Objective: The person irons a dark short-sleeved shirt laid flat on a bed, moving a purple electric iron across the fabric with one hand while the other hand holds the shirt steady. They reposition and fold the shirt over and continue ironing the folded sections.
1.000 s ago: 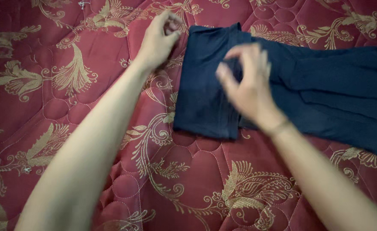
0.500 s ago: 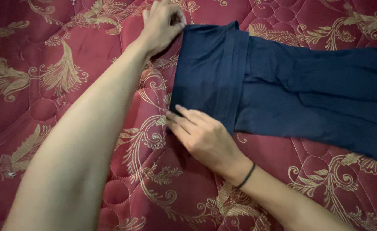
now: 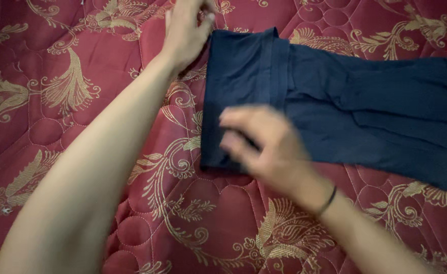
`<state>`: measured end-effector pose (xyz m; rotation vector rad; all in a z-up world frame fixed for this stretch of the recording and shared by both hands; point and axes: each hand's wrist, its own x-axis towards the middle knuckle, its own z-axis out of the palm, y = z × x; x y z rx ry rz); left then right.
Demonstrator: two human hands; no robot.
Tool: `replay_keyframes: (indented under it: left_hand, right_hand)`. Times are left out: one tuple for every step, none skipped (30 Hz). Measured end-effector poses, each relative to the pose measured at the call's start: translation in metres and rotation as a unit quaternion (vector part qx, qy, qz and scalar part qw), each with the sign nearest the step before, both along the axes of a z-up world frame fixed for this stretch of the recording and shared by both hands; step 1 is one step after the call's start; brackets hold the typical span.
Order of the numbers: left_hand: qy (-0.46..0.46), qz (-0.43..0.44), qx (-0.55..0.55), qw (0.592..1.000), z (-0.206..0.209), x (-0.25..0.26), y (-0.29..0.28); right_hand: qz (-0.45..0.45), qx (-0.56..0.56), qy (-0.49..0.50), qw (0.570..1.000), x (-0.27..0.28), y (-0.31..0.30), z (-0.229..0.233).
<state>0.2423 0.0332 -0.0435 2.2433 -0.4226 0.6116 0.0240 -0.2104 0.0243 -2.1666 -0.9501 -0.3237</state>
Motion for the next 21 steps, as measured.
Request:
replay_keyframes:
  left_hand:
    - [0.023, -0.016, 0.003, 1.0, 0.002, -0.004, -0.002]
    - [0.045, -0.031, 0.006, 0.998, 0.003, -0.006, -0.003]
    - [0.052, -0.028, 0.021, 0.998, 0.004, -0.006, -0.003]
    - [0.059, -0.026, 0.036, 0.997, 0.005, -0.005, -0.003]
    - [0.065, -0.021, 0.051, 0.996, 0.006, -0.002, -0.002]
    - [0.067, -0.033, 0.049, 0.996, 0.005, 0.001, -0.001]
    - [0.071, -0.046, 0.048, 0.995, 0.002, 0.003, 0.0]
    - [0.075, -0.059, 0.046, 0.994, -0.001, 0.006, 0.001]
    - [0.073, -0.053, 0.054, 0.994, -0.004, 0.009, 0.002]
    - [0.071, -0.048, 0.061, 0.994, -0.008, 0.012, 0.003]
    - [0.07, -0.042, 0.068, 0.994, -0.011, 0.015, 0.004]
    - [0.068, -0.028, 0.071, 0.995, -0.013, 0.019, 0.006]
    - [0.066, -0.013, 0.074, 0.995, -0.016, 0.022, 0.007]
    - [0.065, 0.001, 0.077, 0.995, -0.019, 0.024, 0.008]
    - [0.039, 0.01, 0.083, 0.996, -0.021, 0.026, 0.008]
    - [0.014, 0.019, 0.088, 0.996, -0.022, 0.028, 0.007]
    - [-0.013, 0.028, 0.094, 0.995, -0.022, 0.03, 0.006]
    - [-0.045, 0.034, 0.108, 0.992, -0.022, 0.029, 0.004]
    - [-0.077, 0.04, 0.123, 0.989, -0.022, 0.028, 0.001]
    - [-0.108, 0.045, 0.138, 0.984, -0.02, 0.025, -0.003]
    - [-0.11, 0.061, 0.133, 0.983, -0.017, 0.02, -0.007]
  right_hand:
    - [-0.036, 0.021, -0.013, 0.999, 0.017, -0.007, -0.001]
    - [-0.072, 0.042, -0.026, 0.996, 0.039, -0.014, -0.002]
    - [-0.101, 0.073, -0.033, 0.992, 0.066, -0.021, -0.002]
    - [-0.129, 0.103, -0.039, 0.985, 0.092, -0.026, -0.004]
    - [-0.195, 0.083, -0.04, 0.976, 0.118, -0.03, -0.006]
    - [-0.26, 0.063, -0.04, 0.963, 0.14, -0.032, -0.011]
    - [-0.281, 0.032, -0.03, 0.959, 0.157, -0.032, -0.019]
    - [-0.302, 0.002, -0.019, 0.953, 0.171, -0.031, -0.028]
    - [-0.322, -0.029, -0.007, 0.946, 0.183, -0.03, -0.036]
    - [-0.318, -0.023, 0.007, 0.948, 0.192, -0.028, -0.045]
    - [-0.315, -0.018, 0.022, 0.949, 0.199, -0.025, -0.053]
    - [-0.311, -0.012, 0.036, 0.95, 0.205, -0.024, -0.059]
    - [-0.336, -0.002, 0.069, 0.939, 0.21, -0.026, -0.063]
    - [-0.36, 0.008, 0.102, 0.927, 0.214, -0.028, -0.066]
    - [-0.384, 0.018, 0.135, 0.913, 0.216, -0.03, -0.068]
    - [-0.386, -0.002, 0.121, 0.914, 0.217, -0.032, -0.069]
    - [-0.388, -0.021, 0.106, 0.915, 0.218, -0.034, -0.069]
    - [-0.39, -0.041, 0.092, 0.915, 0.217, -0.036, -0.067]
    - [-0.387, -0.043, 0.07, 0.919, 0.214, -0.036, -0.066]
    - [-0.383, -0.045, 0.047, 0.921, 0.209, -0.035, -0.064]
    - [-0.379, -0.046, 0.024, 0.924, 0.203, -0.033, -0.061]
